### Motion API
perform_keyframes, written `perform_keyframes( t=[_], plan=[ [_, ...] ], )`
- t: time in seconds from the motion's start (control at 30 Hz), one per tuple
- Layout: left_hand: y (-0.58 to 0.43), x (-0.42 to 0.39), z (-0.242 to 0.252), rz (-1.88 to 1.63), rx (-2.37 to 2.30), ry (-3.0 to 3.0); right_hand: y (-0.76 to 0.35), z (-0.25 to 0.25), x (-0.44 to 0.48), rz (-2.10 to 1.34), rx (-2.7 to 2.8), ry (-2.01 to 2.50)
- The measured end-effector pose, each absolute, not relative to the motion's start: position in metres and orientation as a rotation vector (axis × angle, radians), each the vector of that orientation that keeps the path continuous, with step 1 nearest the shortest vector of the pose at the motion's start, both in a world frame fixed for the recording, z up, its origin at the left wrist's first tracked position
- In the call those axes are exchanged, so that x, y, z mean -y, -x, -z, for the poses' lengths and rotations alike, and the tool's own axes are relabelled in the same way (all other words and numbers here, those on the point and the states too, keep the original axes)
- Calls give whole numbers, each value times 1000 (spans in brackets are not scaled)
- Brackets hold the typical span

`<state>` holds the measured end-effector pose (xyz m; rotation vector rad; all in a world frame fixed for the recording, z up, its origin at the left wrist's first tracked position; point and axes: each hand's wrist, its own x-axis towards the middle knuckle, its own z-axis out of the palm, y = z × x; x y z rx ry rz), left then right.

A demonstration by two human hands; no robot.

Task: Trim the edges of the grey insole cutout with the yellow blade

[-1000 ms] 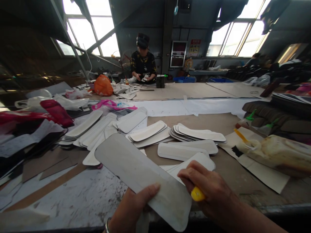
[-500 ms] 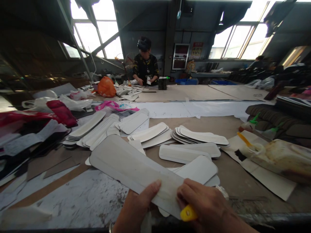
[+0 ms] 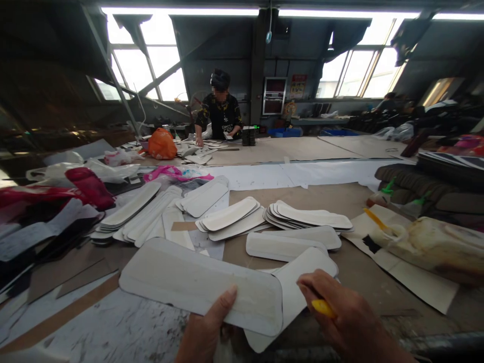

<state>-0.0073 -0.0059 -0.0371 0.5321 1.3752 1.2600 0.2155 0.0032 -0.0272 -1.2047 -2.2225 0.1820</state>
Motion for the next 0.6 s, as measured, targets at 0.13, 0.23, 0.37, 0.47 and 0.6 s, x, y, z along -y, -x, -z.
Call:
perform_keyframes(
  t=[0.13, 0.23, 0.37, 0.47, 0.6],
  plan=[
    [3, 6, 38, -1244, -1380, -593, -207, 23, 2, -174, 2330, 1178],
    [-3, 7, 35, -1188, -1366, -671, -197, 27, 5, -45, 2420, 1187],
    [-10, 9, 32, -1142, -1263, -575, -191, 37, 5, 109, 2469, 1073],
    [-12, 10, 34, -1092, -1192, -532, -188, 40, 5, 222, 2444, 956],
    [-13, 9, 38, -1032, -1153, -544, -184, 40, 4, 304, 2362, 845]
  ],
)
